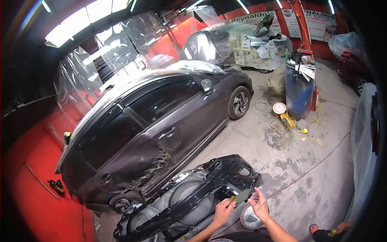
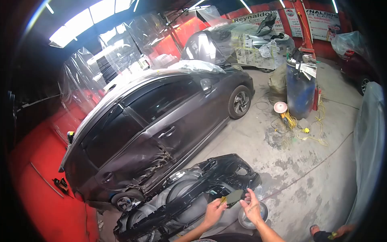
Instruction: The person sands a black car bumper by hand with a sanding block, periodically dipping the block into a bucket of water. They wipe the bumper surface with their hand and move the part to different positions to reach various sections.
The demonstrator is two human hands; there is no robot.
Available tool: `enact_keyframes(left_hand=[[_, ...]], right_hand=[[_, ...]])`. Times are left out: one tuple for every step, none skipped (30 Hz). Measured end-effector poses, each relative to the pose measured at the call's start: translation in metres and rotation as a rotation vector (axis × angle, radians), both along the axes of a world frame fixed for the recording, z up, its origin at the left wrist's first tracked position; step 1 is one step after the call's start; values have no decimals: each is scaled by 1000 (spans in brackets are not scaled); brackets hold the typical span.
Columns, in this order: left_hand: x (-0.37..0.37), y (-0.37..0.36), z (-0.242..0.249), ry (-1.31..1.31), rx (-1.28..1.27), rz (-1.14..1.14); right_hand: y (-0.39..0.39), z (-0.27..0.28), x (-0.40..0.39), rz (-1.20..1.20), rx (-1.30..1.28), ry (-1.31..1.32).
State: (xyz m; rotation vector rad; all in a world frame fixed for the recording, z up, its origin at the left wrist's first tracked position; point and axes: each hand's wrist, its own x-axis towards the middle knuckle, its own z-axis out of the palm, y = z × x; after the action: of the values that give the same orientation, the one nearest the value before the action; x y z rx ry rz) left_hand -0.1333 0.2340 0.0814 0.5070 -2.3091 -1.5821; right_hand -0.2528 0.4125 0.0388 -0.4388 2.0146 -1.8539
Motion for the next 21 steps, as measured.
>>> enact_keyframes(left_hand=[[-16, 8, 10, 35, -299, 16], [-33, 19, 16, 119, -396, 41], [-47, 30, 18, 112, -397, 54], [-60, 41, 18, 161, -527, 18], [-70, 52, 16, 208, -656, -21], [-79, 62, 13, 173, -690, -95], [-87, 73, 7, 167, -689, -86], [-94, 84, 2, 111, -675, -164], [-100, 91, -3, 54, -659, -244], [-103, 92, -7, -40, -624, -330], [-104, 92, -9, -50, -618, -327], [-102, 90, -10, 0, -631, -360], [-100, 86, -10, 52, -644, -393], [-96, 72, 0, 10, -735, -352], [-88, 52, 10, -50, -686, -272], [-83, 12, -5, -80, -836, -283], [-72, -2, 18, 7, -822, -81], [-59, -14, 35, -8, -647, 132], [-39, -47, 31, -53, -750, 243], [-23, -67, 32, -192, -471, 396], [0, -105, 17, -226, -747, 406]], right_hand=[[8, -4, -12, 12, 1, -2], [15, 2, -21, 73, -83, 15], [19, 7, -27, 134, -168, 28], [21, 12, -32, 172, -273, -73], [26, 16, -40, 183, -272, -80], [31, 21, -50, 222, -215, -106], [34, 24, -58, 261, -156, -131], [31, 20, -61, 200, -278, -264], [31, 14, -67, 207, -276, -268], [31, 7, -72, 128, -395, -357], [34, 1, -76, 44, -511, -450], [44, -2, -83, 44, -544, -557], [52, -22, -93, 46, -537, -568], [63, -57, -101, 38, -456, -572], [79, -95, -105, 26, -362, -594], [93, -141, -112, 12, -371, -614], [112, -163, -119, 33, -415, -858], [134, -196, -118, 11, -258, -925], [150, -226, -111, 45, -187, -850], [162, -249, -101, 23, -142, -774], [162, -237, -91, -114, -122, -847]])
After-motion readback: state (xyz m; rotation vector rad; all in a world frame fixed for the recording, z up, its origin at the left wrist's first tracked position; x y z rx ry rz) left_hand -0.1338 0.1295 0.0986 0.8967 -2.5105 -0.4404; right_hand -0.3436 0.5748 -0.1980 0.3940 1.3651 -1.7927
